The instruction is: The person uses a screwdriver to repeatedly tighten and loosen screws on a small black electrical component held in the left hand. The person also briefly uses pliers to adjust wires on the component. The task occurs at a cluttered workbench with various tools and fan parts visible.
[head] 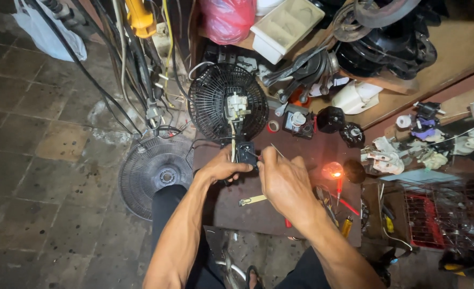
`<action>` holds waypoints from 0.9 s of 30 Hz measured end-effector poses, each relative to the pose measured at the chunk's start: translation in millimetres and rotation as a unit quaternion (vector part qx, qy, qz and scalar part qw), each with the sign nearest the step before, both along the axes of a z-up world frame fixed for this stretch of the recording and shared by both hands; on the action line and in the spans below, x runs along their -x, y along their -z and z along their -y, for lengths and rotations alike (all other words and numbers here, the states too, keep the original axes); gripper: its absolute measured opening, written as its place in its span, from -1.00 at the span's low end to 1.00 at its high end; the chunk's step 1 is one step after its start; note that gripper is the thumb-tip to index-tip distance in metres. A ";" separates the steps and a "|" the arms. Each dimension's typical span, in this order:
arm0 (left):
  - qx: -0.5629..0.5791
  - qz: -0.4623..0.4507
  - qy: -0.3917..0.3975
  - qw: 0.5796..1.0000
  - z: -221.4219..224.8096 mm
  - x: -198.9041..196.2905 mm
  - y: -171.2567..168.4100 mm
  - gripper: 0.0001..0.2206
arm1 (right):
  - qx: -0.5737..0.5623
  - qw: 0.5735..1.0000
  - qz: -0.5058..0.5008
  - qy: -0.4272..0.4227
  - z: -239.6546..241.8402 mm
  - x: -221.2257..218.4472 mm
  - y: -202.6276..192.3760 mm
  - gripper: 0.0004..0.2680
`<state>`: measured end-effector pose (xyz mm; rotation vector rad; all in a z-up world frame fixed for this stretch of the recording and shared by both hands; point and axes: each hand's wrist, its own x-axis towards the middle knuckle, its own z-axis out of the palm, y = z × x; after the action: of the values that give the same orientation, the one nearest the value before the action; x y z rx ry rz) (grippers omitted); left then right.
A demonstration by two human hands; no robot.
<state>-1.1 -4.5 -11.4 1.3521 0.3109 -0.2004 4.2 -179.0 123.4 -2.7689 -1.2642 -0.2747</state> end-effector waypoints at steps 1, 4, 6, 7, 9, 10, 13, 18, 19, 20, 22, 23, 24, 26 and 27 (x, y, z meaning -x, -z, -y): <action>0.001 -0.002 0.000 1.000 0.5 -0.6 1.7 -0.49 | 0.001 1.000 -0.002 0.000 -0.4 -0.9 6.6 -0.84; -0.004 0.005 0.002 1.000 -0.7 -0.7 3.9 -0.49 | 0.017 0.998 0.028 0.052 -2.5 -5.2 19.5 -0.76; 0.001 0.006 -0.001 1.000 0.0 -1.0 2.3 -0.49 | 0.026 0.986 0.135 0.091 -0.4 -10.9 18.8 -0.69; 0.001 0.008 0.001 1.000 -0.5 -1.7 1.6 -0.49 | 0.026 0.986 0.137 0.092 0.1 -8.9 16.7 -0.69; 0.010 0.010 -0.002 1.000 -0.8 -1.4 1.9 -0.50 | 0.013 0.990 0.112 0.085 1.7 -4.2 13.8 -0.67; 0.011 0.011 -0.002 1.000 0.2 -2.2 1.5 -0.50 | 0.014 0.990 0.112 0.086 2.6 -2.6 6.5 -0.67; 0.008 0.015 -0.003 1.000 -0.4 -1.0 1.3 -0.50 | -0.063 0.994 -0.084 0.037 5.2 -0.2 0.3 -0.67; 0.005 0.012 0.002 1.000 -0.3 0.0 1.4 -0.52 | -0.126 0.992 -0.027 0.014 17.8 -4.5 29.2 -0.84; 0.004 0.012 0.003 1.000 0.2 -0.8 2.8 -0.52 | -0.127 0.991 -0.027 0.015 20.9 -3.9 35.6 -0.84; 0.006 0.011 -0.001 1.000 0.6 -1.7 4.4 -0.52 | -0.171 0.985 0.006 0.027 24.0 -3.5 42.5 -0.88; 0.009 0.009 -0.008 1.000 0.8 -3.4 4.3 -0.52 | -0.214 0.976 0.038 0.036 34.2 -2.6 37.0 -0.92; 0.004 0.008 -0.009 1.000 0.2 -1.7 2.7 -0.53 | -0.247 0.967 0.031 0.052 41.2 0.9 25.5 -0.93; -0.001 0.007 -0.009 1.000 0.0 -0.3 0.9 -0.53 | -0.280 0.957 0.025 0.068 48.6 3.9 13.7 -0.94; -0.004 -0.016 0.015 1.000 -1.4 0.7 -4.8 -0.62 | -0.311 0.939 -0.022 0.144 75.1 19.0 -3.1 -0.92; -0.003 -0.036 0.031 0.999 -1.4 -0.7 -8.3 -0.70 | -0.337 0.915 -0.067 0.210 88.6 24.9 -12.7 -0.88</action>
<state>-0.5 -3.0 -3.1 1.3625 0.3303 -0.3002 -20.7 -267.6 136.1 -2.3456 -0.4014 -0.4381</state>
